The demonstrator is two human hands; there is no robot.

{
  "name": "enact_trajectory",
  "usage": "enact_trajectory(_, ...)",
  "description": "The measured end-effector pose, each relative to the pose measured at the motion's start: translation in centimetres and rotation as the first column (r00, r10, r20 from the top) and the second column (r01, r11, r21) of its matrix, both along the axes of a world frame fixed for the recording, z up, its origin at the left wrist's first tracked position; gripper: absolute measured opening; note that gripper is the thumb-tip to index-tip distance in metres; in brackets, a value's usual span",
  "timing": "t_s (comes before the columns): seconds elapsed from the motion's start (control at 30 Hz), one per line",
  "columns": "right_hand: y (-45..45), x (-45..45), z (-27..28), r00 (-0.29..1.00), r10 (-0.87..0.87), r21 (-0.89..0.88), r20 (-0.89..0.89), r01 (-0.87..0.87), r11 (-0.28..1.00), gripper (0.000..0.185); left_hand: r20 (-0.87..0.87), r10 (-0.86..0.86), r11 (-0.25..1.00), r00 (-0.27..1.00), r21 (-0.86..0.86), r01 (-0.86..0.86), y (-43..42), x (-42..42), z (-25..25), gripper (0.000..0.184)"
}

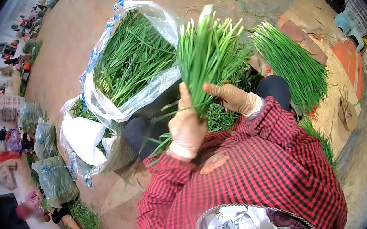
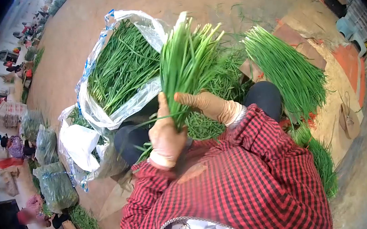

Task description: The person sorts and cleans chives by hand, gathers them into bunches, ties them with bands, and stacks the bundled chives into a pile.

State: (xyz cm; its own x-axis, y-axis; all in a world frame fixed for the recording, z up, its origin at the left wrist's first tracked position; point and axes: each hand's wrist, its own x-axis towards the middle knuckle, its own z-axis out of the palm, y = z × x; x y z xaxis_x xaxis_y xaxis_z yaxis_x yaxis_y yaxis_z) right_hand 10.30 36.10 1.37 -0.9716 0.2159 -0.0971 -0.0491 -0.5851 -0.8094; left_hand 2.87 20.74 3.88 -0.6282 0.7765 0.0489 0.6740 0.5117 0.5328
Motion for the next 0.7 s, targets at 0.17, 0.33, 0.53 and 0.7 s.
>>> enact_trajectory(0.17, 2.8, 0.4, 0.9, 0.976, -0.183, -0.048, 0.118, 0.189, 0.981, 0.031, -0.092, -0.198, 0.959, 0.976, 0.188, 0.212, 3.6, 2.1, -1.4, 0.105)
enact_trajectory(0.33, 6.9, 3.8, 3.6, 0.98, -0.159, 0.114, 0.121, 0.145, 0.983, 0.049, 0.576, -0.481, 0.865, 0.662, 0.436, 0.249, 2.0, -0.1, -0.4, 0.054)
enact_trajectory(0.53, 7.6, 6.3, 4.6, 0.983, 0.108, 0.131, 0.15, -0.128, 0.983, 0.069, 0.728, -0.656, 0.628, 0.2, 0.673, -0.391, 2.1, -6.5, -4.0, 0.09)
enact_trajectory(0.7, 3.0, 4.1, 1.1, 0.928, 0.338, 0.338, 0.158, -0.373, 0.864, 0.079, 0.625, -0.77, 0.485, 0.126, 0.703, -0.52, 2.7, -6.5, -3.2, 0.091)
